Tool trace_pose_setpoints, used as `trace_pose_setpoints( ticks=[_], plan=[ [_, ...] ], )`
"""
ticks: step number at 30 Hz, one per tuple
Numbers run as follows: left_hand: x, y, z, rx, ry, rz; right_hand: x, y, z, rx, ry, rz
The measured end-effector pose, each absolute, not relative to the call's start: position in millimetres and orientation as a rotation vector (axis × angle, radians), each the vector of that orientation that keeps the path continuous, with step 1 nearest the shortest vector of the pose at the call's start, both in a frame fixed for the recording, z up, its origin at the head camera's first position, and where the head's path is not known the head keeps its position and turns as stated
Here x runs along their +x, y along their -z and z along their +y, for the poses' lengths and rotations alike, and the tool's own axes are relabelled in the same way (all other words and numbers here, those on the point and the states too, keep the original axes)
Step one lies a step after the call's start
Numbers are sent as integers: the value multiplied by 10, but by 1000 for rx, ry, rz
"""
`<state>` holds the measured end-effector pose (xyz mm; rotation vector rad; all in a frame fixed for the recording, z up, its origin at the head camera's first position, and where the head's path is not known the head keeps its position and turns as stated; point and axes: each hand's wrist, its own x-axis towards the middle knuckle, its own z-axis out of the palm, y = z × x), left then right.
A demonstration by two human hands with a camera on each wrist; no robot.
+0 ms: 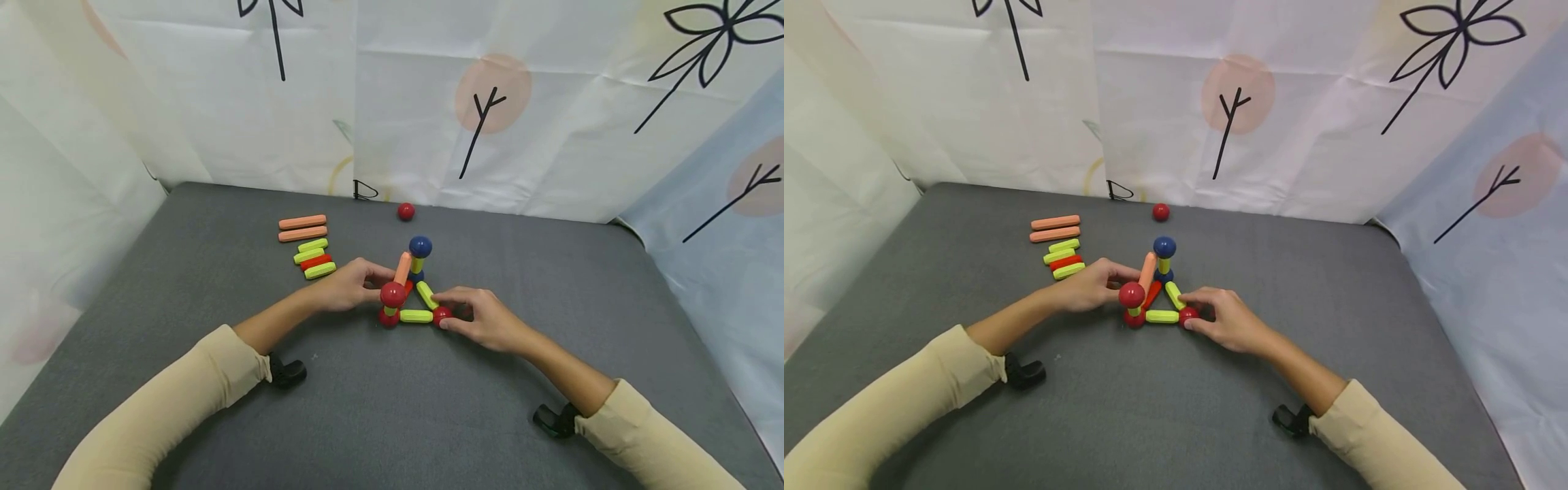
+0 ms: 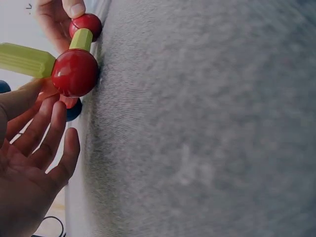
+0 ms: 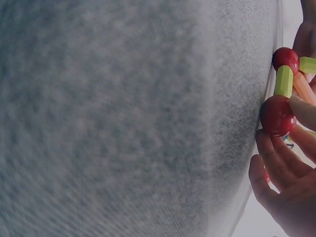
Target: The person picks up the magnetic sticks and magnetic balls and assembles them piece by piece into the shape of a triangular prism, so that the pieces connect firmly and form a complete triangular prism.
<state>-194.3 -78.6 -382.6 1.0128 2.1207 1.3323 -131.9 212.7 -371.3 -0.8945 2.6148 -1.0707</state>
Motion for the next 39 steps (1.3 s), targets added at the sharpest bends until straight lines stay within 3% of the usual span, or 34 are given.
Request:
trace_pose_setpoints(
  ticks=[24, 33, 39],
  plan=[
    [-1979, 3821, -793, 872, -1433, 2007, -1313, 3731, 2133, -898, 1075, 2613],
    [-2046, 3719, -1306, 776, -1518, 2318, -1315, 3734, 2129, -917, 1088, 2610],
    [-2010, 3755, -1657, 764, -1337, 2617, -1315, 3727, 2137, -926, 1084, 2616]
  ],
)
